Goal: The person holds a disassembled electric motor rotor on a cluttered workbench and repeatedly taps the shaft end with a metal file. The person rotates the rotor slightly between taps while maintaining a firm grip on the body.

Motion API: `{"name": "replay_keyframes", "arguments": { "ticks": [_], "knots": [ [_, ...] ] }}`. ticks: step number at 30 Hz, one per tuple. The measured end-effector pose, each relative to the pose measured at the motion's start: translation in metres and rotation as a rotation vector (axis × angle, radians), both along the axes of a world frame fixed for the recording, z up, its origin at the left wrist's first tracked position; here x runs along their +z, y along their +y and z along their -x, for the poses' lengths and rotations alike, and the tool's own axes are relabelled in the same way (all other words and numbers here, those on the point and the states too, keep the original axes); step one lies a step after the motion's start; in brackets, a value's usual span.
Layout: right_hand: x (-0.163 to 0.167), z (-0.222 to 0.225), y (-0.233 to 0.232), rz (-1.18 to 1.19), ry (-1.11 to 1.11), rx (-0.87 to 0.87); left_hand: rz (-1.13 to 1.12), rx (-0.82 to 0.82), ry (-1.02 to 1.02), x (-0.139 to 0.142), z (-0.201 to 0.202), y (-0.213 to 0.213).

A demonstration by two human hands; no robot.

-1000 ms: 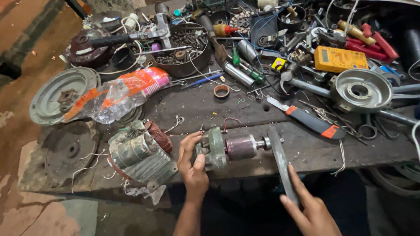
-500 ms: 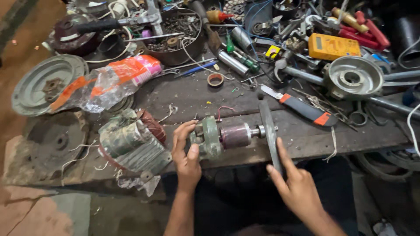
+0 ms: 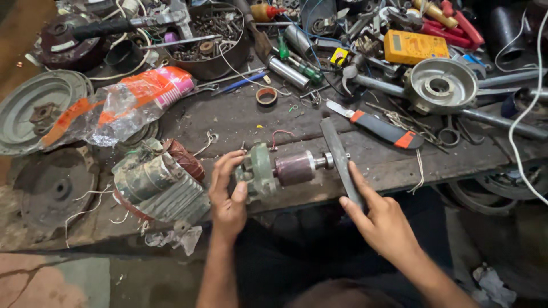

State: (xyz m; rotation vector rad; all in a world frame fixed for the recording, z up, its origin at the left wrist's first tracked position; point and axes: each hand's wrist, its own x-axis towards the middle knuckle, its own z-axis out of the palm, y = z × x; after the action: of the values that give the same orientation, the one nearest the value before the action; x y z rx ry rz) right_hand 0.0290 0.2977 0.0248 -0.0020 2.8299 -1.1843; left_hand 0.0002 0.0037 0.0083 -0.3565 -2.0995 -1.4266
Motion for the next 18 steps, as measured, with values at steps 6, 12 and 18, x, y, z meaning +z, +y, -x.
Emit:
{"name": "replay_keyframes", "arguments": {
  "ticks": [6,12,18],
  "knots": [
    [-0.002,-0.033,0.001,0.053,-0.026,-0.034,0.057,-0.045,-0.015,-0.001,-0.004,-0.012],
    [-0.014,-0.062,0.012,0.138,0.020,-0.005,0.013,-0.080,-0.027,-0.005,-0.001,-0.011],
    [0.008,-0.016,0.014,0.019,-0.038,0.065,-0.005,-0.064,-0.103,0.002,-0.005,-0.012]
  ]
}}
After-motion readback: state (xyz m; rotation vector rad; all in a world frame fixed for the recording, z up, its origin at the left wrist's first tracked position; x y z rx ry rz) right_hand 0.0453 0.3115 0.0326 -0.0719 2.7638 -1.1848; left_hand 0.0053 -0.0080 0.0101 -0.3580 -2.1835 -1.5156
